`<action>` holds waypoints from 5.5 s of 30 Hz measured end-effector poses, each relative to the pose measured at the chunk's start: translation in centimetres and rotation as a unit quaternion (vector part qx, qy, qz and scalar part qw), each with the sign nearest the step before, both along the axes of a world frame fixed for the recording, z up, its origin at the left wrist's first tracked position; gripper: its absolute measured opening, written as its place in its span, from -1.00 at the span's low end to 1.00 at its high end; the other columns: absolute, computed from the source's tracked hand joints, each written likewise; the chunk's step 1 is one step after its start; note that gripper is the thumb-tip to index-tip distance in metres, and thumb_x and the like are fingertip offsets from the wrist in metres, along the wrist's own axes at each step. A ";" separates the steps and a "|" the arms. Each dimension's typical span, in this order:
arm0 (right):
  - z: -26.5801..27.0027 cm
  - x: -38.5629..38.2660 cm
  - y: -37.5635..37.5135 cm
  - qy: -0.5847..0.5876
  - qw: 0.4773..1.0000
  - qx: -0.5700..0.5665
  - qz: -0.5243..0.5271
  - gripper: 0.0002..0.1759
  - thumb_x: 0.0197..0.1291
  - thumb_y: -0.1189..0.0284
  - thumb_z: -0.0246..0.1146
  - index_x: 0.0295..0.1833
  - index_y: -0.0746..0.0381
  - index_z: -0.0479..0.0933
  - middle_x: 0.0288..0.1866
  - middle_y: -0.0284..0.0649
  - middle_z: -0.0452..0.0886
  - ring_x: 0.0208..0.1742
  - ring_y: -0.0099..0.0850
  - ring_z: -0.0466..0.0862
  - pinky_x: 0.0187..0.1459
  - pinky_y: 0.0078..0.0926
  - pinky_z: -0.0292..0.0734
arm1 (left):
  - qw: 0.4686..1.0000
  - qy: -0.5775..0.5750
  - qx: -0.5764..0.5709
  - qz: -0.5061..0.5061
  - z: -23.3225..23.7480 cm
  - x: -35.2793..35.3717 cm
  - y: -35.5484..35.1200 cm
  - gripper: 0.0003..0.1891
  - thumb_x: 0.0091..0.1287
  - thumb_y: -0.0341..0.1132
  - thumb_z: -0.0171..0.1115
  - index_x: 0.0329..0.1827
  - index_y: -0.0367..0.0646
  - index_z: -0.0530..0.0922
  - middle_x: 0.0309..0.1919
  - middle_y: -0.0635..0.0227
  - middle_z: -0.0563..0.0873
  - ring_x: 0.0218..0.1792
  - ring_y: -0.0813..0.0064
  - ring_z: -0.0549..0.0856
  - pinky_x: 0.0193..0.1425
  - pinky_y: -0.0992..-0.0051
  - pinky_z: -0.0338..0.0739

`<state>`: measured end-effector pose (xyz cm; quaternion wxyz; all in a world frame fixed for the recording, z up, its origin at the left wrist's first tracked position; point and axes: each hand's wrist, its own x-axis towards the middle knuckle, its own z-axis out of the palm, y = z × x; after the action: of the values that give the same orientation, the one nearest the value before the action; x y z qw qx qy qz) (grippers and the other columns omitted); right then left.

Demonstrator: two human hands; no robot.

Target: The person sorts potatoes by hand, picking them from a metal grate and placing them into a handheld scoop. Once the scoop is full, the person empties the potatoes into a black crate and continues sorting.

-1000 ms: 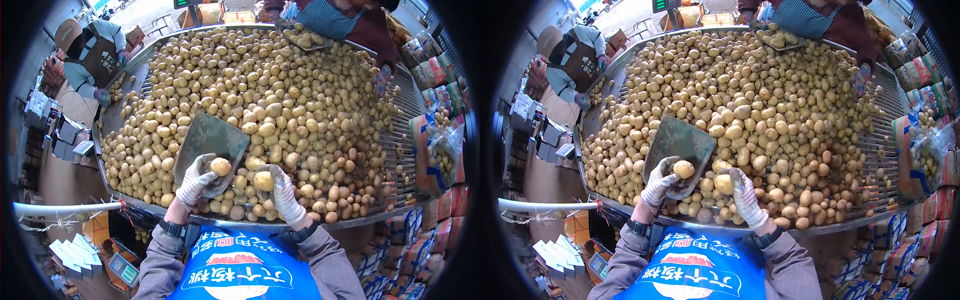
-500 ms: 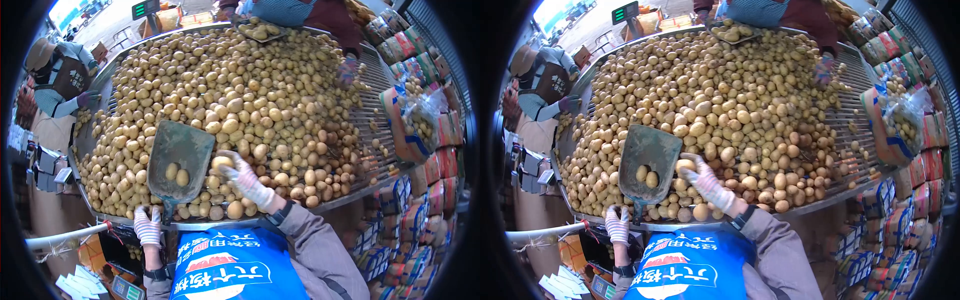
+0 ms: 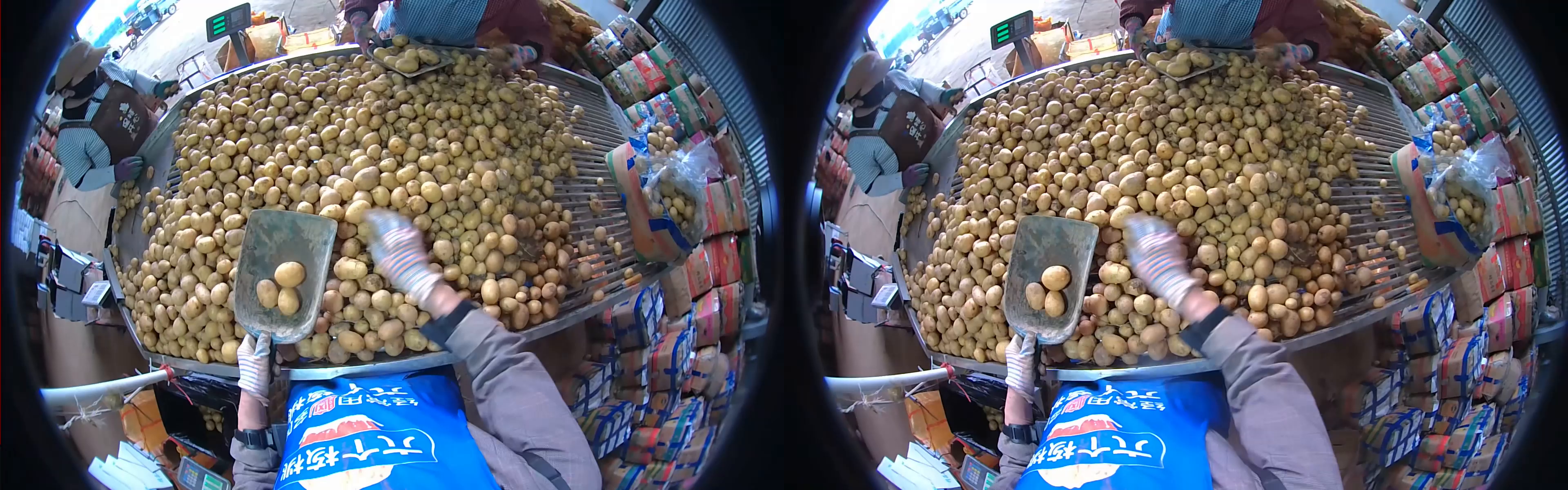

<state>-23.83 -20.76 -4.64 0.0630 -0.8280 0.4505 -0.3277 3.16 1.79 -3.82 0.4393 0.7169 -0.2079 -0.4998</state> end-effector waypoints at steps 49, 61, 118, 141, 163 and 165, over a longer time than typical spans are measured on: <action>1.8 -8.7 -9.4 0.251 0.944 0.185 -0.107 -0.11 0.10 -0.08 0.34 0.51 -0.05 0.23 0.36 -0.07 0.43 0.32 -0.04 0.45 0.39 -0.07 0.29 | 0.986 -0.034 -0.073 0.144 1.1 -1.5 -0.1 -0.70 0.49 -0.11 0.17 -0.38 -0.08 0.49 -0.69 0.55 0.50 -0.76 0.73 0.41 -0.73 0.65 0.19; -1.3 0.2 -7.3 -0.161 0.930 0.321 0.082 -0.38 0.25 0.16 0.36 0.36 0.13 0.41 0.13 -0.01 0.62 0.12 -0.24 0.62 0.18 -0.33 0.52 | 0.993 -0.032 -0.067 0.090 1.5 -1.3 -1.5 -0.61 0.46 -0.01 0.18 -0.41 -0.13 0.49 -0.77 0.43 0.49 -0.86 0.62 0.41 -0.81 0.61 0.23; 0.8 -15.8 -4.4 0.056 0.924 0.363 -0.107 0.06 -0.11 0.03 0.53 0.53 -0.24 0.15 0.38 0.14 0.22 0.42 0.14 0.31 0.35 -0.01 0.39 | 0.981 -0.128 -0.139 0.044 1.9 -15.9 -6.0 -0.59 0.46 -0.05 0.20 -0.52 -0.08 0.42 -0.73 0.55 0.44 -0.76 0.73 0.36 -0.68 0.64 0.17; 1.0 -25.0 1.9 0.209 0.927 0.242 -0.197 -0.25 0.07 -0.08 0.34 0.36 -0.04 0.42 0.50 -0.03 0.17 0.45 0.10 0.19 0.34 0.14 0.25 | 0.986 -0.099 -0.132 0.009 -0.7 -15.8 -5.4 -0.63 0.46 -0.10 0.20 -0.48 -0.12 0.46 -0.70 0.54 0.46 -0.73 0.74 0.37 -0.66 0.63 0.17; -1.0 -32.7 -8.1 0.118 0.868 0.402 -0.268 -0.35 0.11 0.06 0.39 0.19 0.28 0.50 0.05 0.11 0.67 0.10 -0.08 0.68 0.17 -0.26 0.55 | 0.989 -0.027 -0.050 -0.135 2.0 -20.2 -7.7 -0.77 0.48 -0.26 0.19 -0.04 -0.27 0.61 -0.44 0.57 0.62 -0.60 0.83 0.42 -0.58 0.73 0.27; -1.8 -32.6 -6.7 -0.156 0.902 0.357 -0.184 -0.30 0.12 0.06 0.43 0.24 0.28 0.47 0.08 0.06 0.67 0.11 -0.20 0.67 0.17 -0.34 0.54 | 0.989 -0.036 -0.035 -0.139 3.1 -21.2 -8.0 -0.78 0.48 -0.28 0.19 -0.04 -0.27 0.61 -0.41 0.57 0.63 -0.59 0.84 0.42 -0.57 0.73 0.27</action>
<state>-56.41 -27.48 -6.44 0.3627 -0.5905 0.6663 -0.2754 -18.04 -6.24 -0.72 0.3826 0.6829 -0.3383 -0.5223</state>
